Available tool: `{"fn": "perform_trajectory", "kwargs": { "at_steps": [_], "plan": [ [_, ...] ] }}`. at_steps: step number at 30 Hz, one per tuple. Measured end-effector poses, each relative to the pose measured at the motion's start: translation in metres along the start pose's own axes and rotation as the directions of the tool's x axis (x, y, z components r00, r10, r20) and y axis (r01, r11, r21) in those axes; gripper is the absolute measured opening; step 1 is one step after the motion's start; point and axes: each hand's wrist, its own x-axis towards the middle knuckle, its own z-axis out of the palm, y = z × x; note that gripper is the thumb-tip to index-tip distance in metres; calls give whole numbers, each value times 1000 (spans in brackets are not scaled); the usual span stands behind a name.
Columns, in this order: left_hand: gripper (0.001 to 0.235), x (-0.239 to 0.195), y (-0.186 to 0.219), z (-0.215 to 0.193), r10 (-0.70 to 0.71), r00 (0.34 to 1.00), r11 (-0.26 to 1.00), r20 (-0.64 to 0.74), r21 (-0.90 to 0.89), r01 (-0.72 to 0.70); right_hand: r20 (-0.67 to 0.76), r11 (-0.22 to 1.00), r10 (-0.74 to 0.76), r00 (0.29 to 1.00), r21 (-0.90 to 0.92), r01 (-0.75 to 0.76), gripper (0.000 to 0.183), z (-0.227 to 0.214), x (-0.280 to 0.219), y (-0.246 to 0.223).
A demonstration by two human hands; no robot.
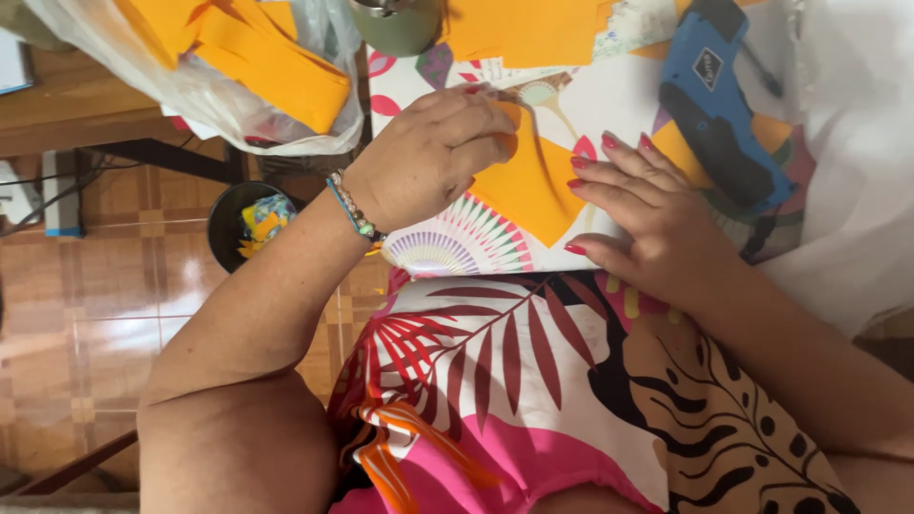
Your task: The person uses a blue rotary cutter to trim the edges of orange foam sheets on a patterned surface on their lap. They periodically lift the foam to check the cut, discard scraps into a nearby bin, and handle a small piece of paper with writing on it.
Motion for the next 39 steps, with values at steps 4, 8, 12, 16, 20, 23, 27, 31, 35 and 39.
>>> {"fn": "perform_trajectory", "kwargs": {
  "at_steps": [4, 8, 12, 16, 20, 23, 27, 31, 35, 39],
  "plan": [
    [14, -18, -2, -4, -11, 1000, 995, -13, 99, 12, -7, 998, -62, 998, -18, 62, 52, 2, -2, 5],
    [19, -27, 2, -13, -14, 995, 1000, -102, 24, 16, 13, 993, -101, 995, -61, 102, 51, 3, 0, 7],
    [20, -35, 9, -16, -52, 987, 999, -150, -20, 49, 60, 996, -69, 996, -55, 73, 53, 1, 4, 3],
    [18, -47, 9, -11, -94, 983, 994, -160, 45, 102, 109, 997, -17, 994, -69, 25, 55, 0, 6, 1],
    [13, -51, 7, -7, -106, 981, 991, -162, 64, 117, 130, 986, -101, 986, -121, 117, 46, -1, 8, 3],
    [14, -55, 4, -3, -109, 982, 987, -153, 98, 125, 93, 988, -111, 989, -101, 120, 41, -2, 7, 1],
    [16, -53, 3, -3, -100, 982, 979, -161, 163, 127, -16, 994, -101, 995, -42, 100, 43, 0, 6, 0],
    [18, -52, -1, 1, -107, 985, 978, -135, 164, 128, 2, 994, -99, 995, -44, 99, 43, -2, 7, -2],
    [18, -55, -4, 6, -149, 983, 973, -108, 161, 165, -9, 995, -93, 996, -47, 93, 46, 0, 5, 0],
    [12, -49, 0, -3, -168, 977, 974, -131, 128, 185, 1, 996, -80, 997, -42, 80, 48, 0, 6, 0]
  ]
}}
